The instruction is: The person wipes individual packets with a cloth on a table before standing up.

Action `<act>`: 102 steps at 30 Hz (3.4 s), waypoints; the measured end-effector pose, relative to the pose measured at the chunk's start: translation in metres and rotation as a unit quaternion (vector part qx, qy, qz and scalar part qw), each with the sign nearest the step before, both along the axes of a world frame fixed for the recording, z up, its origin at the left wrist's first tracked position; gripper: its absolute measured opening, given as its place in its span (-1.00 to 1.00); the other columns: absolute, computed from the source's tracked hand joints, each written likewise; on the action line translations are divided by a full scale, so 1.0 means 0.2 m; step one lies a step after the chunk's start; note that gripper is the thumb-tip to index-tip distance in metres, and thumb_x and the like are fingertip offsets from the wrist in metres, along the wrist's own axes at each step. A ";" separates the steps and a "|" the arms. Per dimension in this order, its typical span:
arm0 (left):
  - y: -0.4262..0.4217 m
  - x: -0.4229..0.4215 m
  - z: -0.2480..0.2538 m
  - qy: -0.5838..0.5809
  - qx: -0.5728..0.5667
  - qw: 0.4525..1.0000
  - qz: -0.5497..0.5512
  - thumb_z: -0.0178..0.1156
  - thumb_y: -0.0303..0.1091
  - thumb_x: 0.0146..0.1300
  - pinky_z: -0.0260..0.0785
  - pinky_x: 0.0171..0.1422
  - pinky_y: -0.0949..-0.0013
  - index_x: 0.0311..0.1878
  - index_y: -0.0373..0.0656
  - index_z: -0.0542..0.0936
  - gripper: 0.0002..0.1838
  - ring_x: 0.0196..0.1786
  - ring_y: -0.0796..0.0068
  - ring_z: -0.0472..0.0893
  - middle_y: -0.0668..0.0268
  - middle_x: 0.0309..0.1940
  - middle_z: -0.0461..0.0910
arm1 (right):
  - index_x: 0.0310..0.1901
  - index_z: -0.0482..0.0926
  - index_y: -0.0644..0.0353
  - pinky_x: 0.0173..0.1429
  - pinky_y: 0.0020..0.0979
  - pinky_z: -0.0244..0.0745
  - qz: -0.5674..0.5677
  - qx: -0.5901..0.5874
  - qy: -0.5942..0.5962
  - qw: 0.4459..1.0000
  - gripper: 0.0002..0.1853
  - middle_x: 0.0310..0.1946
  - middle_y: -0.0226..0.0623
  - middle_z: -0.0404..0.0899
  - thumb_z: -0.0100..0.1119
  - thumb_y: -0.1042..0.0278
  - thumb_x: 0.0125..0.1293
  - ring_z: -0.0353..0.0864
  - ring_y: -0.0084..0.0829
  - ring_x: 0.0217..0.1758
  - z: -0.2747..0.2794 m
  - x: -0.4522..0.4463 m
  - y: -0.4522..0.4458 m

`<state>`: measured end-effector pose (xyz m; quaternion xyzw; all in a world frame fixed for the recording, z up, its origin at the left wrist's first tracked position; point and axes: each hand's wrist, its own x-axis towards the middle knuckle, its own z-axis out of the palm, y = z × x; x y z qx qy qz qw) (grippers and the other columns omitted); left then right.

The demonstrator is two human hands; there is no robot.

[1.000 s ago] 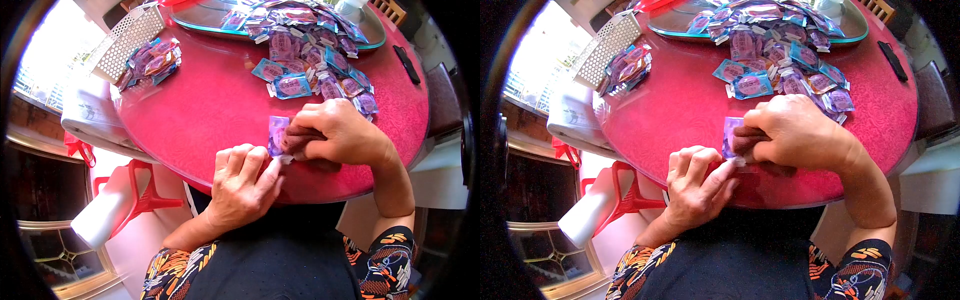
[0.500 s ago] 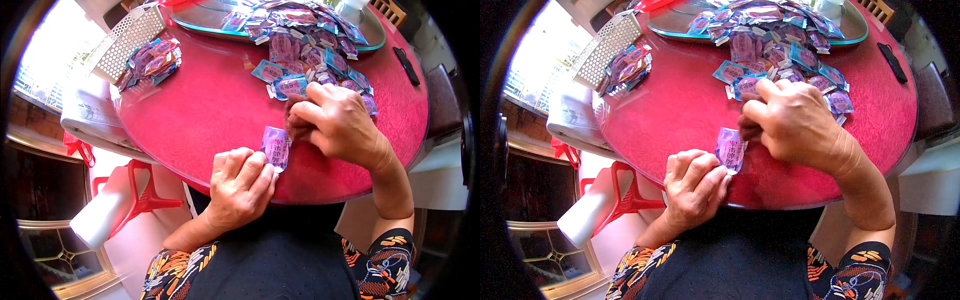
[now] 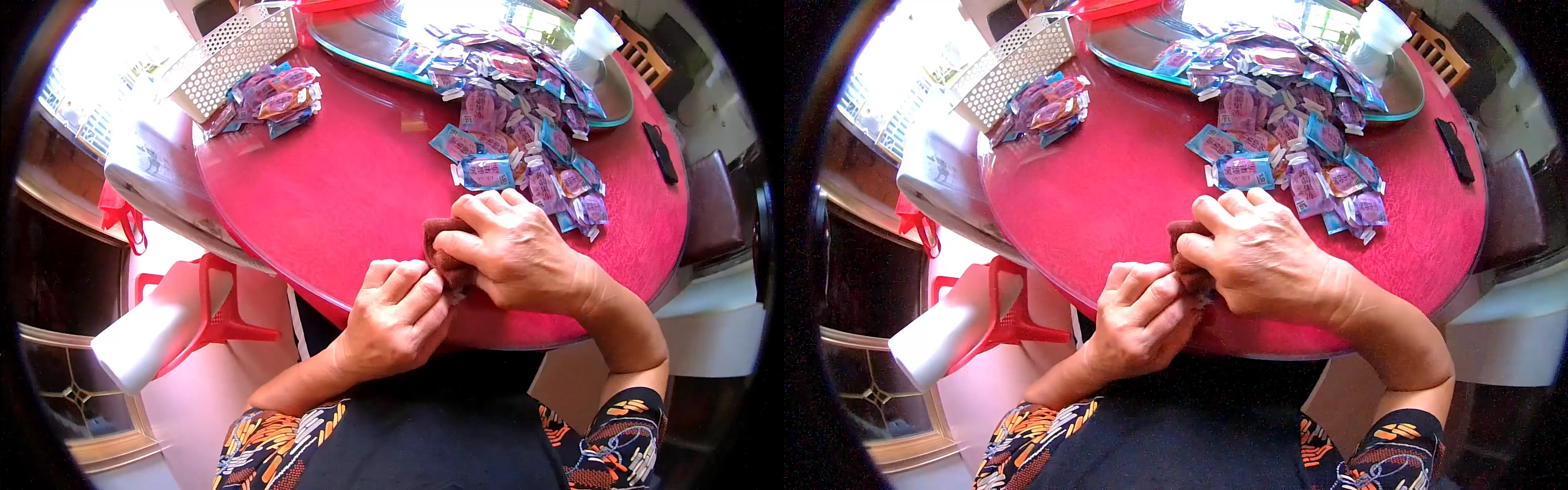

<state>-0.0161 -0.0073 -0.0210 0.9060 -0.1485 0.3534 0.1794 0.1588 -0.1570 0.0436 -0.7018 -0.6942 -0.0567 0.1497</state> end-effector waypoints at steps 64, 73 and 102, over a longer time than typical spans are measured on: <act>-0.03 -0.01 0.01 0.048 0.025 0.998 0.041 0.49 -0.29 0.13 0.47 0.14 -0.01 0.08 -0.31 0.77 -0.55 0.11 0.06 0.64 0.12 0.09 0.64 | -0.10 0.77 0.02 -0.09 -0.09 0.63 -0.101 0.020 -0.026 0.994 -0.71 -0.23 -0.24 0.62 0.60 0.39 0.12 0.74 -0.09 -0.18 0.02 0.14 -0.01; -0.03 -0.01 0.03 0.060 0.020 0.997 0.043 0.49 -0.31 0.17 0.47 0.15 -0.01 0.10 -0.28 0.77 -0.57 0.10 0.08 0.64 0.13 0.07 0.64 | -0.16 0.76 0.01 -0.12 -0.08 0.65 -0.035 -0.098 0.123 0.987 -0.75 -0.27 -0.25 0.63 0.51 0.45 0.08 0.76 -0.08 -0.18 0.11 0.12 -0.07; -0.01 -0.01 0.02 0.033 -0.090 0.995 0.035 0.59 -0.38 0.09 0.49 0.07 0.02 0.08 -0.27 0.70 -0.52 0.01 0.03 0.65 0.09 0.01 0.66 | 0.06 0.65 0.10 0.05 -0.08 0.64 0.005 -0.025 0.104 0.994 -0.38 -0.08 -0.18 0.65 0.72 0.22 -0.08 0.74 0.00 0.02 0.10 0.15 -0.07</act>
